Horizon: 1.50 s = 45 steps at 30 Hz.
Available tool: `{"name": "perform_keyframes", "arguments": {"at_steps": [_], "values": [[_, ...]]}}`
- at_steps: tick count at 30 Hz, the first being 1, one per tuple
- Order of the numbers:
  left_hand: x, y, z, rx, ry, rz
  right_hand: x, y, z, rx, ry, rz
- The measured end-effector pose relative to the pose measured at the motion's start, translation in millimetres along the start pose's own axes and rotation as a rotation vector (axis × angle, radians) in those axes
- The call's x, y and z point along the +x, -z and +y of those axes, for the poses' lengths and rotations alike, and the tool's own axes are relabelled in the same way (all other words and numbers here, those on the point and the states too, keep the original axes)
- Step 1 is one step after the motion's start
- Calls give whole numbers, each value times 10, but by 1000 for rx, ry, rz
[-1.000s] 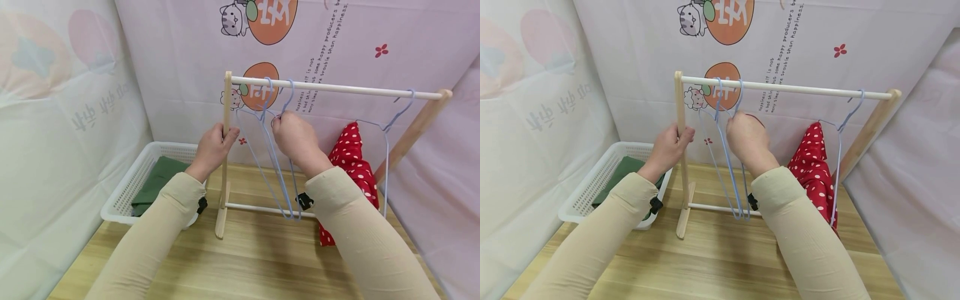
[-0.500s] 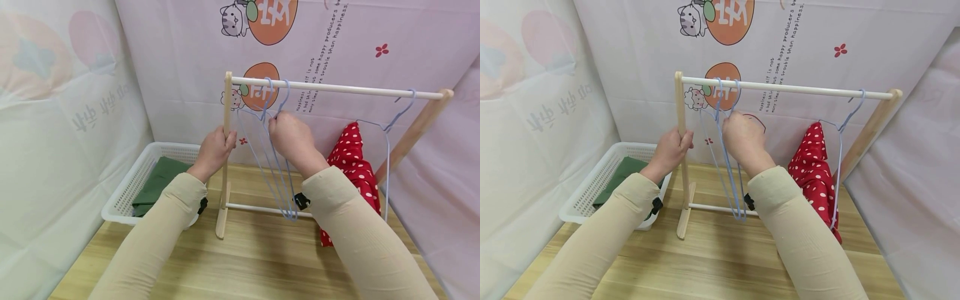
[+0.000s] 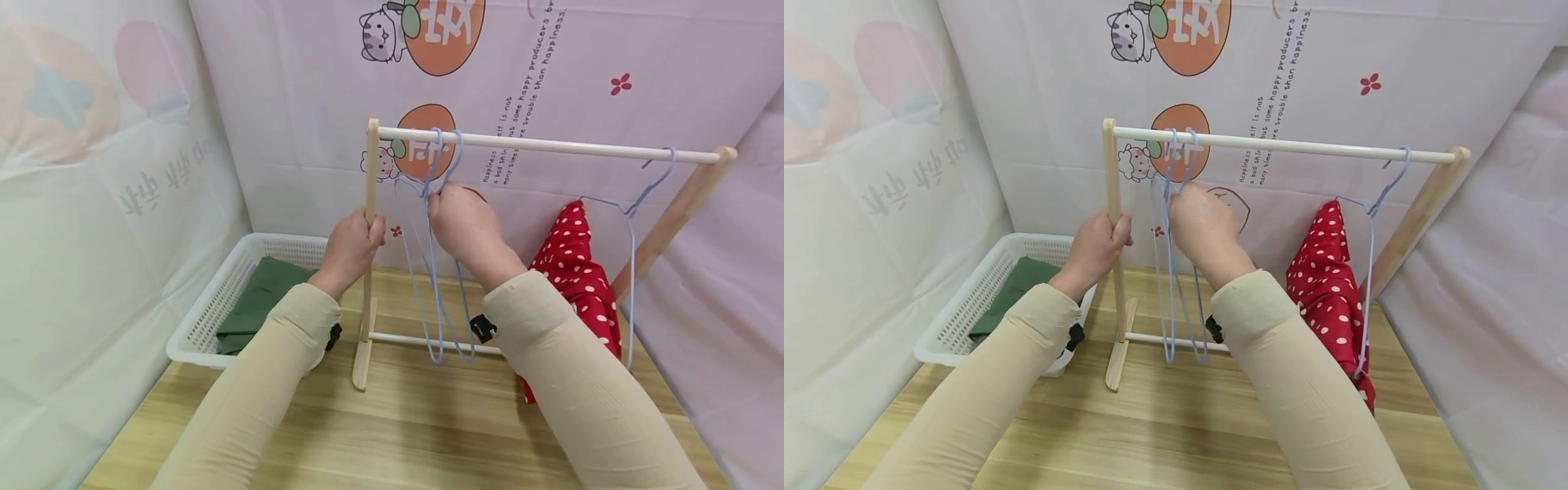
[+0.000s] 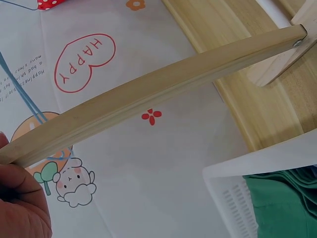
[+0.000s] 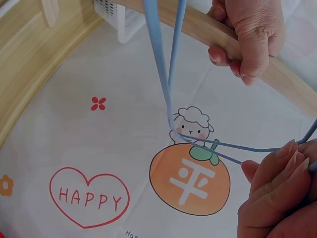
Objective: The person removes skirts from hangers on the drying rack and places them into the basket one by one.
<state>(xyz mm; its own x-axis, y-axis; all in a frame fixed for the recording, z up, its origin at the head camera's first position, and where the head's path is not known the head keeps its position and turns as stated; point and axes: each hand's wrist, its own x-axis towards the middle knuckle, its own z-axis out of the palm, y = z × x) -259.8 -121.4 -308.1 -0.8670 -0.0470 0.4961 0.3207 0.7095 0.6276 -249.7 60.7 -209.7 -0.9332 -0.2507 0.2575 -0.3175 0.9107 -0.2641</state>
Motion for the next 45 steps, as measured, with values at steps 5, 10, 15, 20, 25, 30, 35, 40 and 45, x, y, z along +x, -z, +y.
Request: {"name": "perform_keyframes", "arguments": {"at_steps": [5,10,15,20,25,30,35,40,45], "values": [[-7,-14,4,16,-2,18,4,-21,-30,3,13,17],[-9,-24,2,24,-9,31,-2,-34,-68,22,22,2],[-9,-30,2,23,1,27,-13,-46,-95,57,25,-12],[4,-33,-3,41,8,26,-2,-61,-117,56,33,-10],[10,-21,3,66,5,35,11,-78,-162,60,46,4],[10,-13,11,56,14,25,12,-101,-192,79,49,2],[1,-11,20,57,11,34,-2,-106,-205,72,61,13],[-4,-16,14,49,4,38,-1,-111,-202,65,74,35],[-8,-23,8,42,7,26,-1,-117,-181,93,65,59]]}}
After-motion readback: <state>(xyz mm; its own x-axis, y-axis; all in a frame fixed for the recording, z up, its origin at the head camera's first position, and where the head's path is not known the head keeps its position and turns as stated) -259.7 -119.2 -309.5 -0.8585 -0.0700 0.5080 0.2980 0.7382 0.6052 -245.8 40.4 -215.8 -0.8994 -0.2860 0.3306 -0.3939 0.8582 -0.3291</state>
